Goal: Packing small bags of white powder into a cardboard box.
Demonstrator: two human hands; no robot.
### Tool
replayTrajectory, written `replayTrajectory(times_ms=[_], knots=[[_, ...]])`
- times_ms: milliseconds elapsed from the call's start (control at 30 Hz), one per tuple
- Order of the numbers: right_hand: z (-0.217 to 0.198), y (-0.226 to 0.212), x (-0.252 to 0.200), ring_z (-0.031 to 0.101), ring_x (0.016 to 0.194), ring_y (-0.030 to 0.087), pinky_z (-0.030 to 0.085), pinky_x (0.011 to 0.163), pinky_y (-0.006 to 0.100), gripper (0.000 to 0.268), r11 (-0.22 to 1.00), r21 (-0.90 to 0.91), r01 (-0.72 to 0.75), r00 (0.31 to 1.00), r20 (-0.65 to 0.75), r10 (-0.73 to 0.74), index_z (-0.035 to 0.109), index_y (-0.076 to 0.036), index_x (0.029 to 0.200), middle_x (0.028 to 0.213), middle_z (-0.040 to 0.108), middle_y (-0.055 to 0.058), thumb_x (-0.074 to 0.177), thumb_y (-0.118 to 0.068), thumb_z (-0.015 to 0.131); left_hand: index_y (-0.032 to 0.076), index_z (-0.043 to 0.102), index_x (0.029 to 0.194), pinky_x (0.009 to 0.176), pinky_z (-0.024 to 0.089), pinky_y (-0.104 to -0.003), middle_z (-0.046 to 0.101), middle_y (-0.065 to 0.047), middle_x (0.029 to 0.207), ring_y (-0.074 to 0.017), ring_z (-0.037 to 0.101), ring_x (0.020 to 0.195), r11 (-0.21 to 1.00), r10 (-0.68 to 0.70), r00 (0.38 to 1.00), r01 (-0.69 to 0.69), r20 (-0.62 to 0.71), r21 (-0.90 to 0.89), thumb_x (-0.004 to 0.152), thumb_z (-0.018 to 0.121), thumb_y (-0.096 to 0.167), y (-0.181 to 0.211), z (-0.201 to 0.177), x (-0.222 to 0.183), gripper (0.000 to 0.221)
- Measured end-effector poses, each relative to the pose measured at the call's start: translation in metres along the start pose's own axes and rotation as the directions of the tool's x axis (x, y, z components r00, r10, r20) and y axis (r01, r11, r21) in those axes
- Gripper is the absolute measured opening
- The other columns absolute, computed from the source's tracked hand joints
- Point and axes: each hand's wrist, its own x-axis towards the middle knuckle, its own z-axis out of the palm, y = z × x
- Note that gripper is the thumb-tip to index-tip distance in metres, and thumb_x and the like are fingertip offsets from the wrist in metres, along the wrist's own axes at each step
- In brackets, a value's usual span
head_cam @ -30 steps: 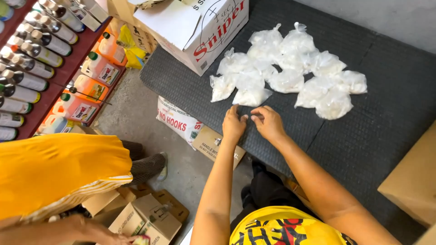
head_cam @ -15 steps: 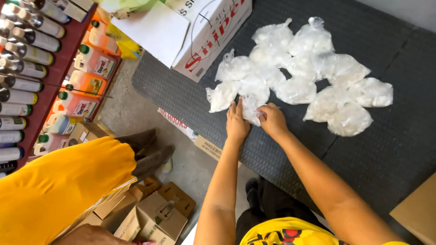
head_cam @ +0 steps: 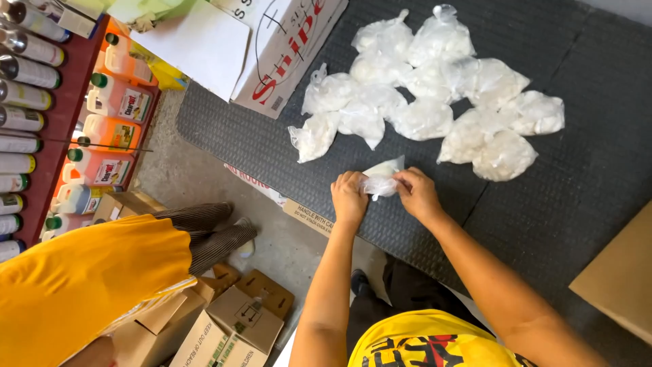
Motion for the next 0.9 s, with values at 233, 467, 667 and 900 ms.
replayTrajectory(times_ms=[233,467,667,900], knots=[[-0.022,-0.034,-0.027,0.066,0.070,0.016,0.053,0.064,0.029,0.016,0.998,0.055,0.028,0.985,-0.174,-0.018,0.071,-0.002,0.101,0.089,0.065,0.008,0.086,0.004,0.072,0.008,0.069,0.094,0.085,0.047,-0.043,0.068,-0.010,0.095,-0.0339,0.066,0.096,0.974,-0.025,1.000,0.020,-0.018,-0.225,0.069,0.066,-0.005,0.047,-0.024,-0.027,0.028],[-0.054,-0.076,-0.116,0.067,0.074,0.010,0.054,0.066,0.026,0.019,0.985,0.157,0.067,0.916,-0.402,0.002,0.071,-0.003,0.102,0.093,0.065,0.004,0.089,0.009,0.066,0.004,0.067,0.095,0.084,0.053,-0.041,0.068,-0.013,0.094,-0.0352,0.068,0.092,0.859,0.258,0.960,-0.280,-0.111,-0.428,0.075,0.069,-0.009,0.083,-0.037,-0.071,0.024],[-0.069,-0.100,-0.231,0.063,0.075,0.008,0.051,0.066,0.024,0.020,0.981,0.184,0.065,0.815,-0.576,0.054,0.071,-0.001,0.102,0.093,0.063,0.002,0.090,0.012,0.064,0.003,0.067,0.097,0.082,0.055,-0.036,0.068,-0.011,0.094,-0.0260,0.069,0.089,0.768,0.309,0.951,-0.255,-0.009,-0.588,0.082,0.069,-0.008,0.139,-0.071,-0.151,0.018],[-0.108,-0.122,-0.317,0.056,0.076,0.007,0.047,0.068,0.022,0.022,0.984,0.163,0.079,0.709,-0.702,0.059,0.073,0.000,0.104,0.095,0.062,0.003,0.090,0.015,0.064,0.003,0.068,0.098,0.078,0.055,-0.031,0.069,-0.009,0.093,-0.0214,0.069,0.086,0.710,0.430,0.899,-0.276,0.088,-0.648,0.084,0.067,-0.008,0.204,-0.090,-0.203,0.017]])
